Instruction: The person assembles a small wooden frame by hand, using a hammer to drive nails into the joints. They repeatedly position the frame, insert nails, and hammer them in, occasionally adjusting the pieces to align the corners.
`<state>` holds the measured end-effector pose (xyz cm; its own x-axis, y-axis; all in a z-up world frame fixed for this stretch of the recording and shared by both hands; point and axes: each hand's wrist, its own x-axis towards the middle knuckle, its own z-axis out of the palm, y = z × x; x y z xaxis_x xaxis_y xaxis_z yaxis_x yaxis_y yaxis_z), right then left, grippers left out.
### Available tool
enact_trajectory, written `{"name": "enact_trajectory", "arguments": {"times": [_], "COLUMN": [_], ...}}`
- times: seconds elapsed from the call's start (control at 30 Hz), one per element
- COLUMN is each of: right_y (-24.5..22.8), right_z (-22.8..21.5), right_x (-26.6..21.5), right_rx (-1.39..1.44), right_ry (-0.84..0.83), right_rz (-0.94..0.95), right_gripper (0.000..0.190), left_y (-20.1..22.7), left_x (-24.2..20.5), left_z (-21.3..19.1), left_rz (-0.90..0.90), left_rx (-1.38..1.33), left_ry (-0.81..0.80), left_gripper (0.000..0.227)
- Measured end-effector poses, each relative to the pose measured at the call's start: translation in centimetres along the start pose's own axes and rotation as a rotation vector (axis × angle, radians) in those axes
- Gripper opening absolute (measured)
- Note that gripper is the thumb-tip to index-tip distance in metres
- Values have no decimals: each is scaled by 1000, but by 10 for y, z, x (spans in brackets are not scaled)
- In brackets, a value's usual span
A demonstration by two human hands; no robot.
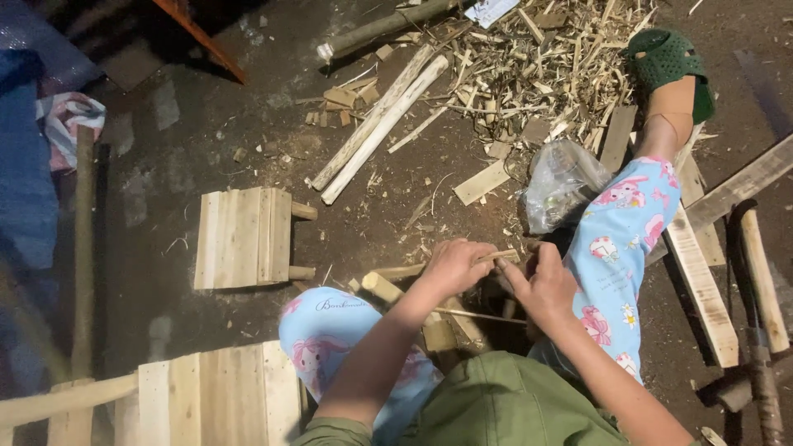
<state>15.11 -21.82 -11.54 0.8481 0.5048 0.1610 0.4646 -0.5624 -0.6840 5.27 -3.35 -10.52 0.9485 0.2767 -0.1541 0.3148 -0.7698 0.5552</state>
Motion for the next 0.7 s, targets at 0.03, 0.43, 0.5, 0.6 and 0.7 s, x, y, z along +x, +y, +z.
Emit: {"name": "enact_trajectory", "arguments": {"times": [0.03, 0.43, 0.5, 0.6, 0.7], "right_y": [4, 24, 24, 27, 30], "right_z": [4, 16, 14, 17, 15], "right_x": [0, 6, 6, 7, 8], "right_rx": [-3, -293, -327, -371, -361], "right_ry": [0, 198, 233, 248, 226], "right_rz": [-1, -390, -435, -463, -491], "right_gripper": [66, 40, 34, 33, 28], "left_y": [-3, 1, 3, 12, 22], "left_x": [3, 7, 8, 9, 4], "left_z": [4, 8, 12, 8, -6], "left_rz": [1, 38, 8, 15, 25], "left_rx": [-3, 21, 26, 32, -14], "left_ry": [1, 20, -2, 19, -15], "left_gripper": [38, 33, 37, 39, 47]}}
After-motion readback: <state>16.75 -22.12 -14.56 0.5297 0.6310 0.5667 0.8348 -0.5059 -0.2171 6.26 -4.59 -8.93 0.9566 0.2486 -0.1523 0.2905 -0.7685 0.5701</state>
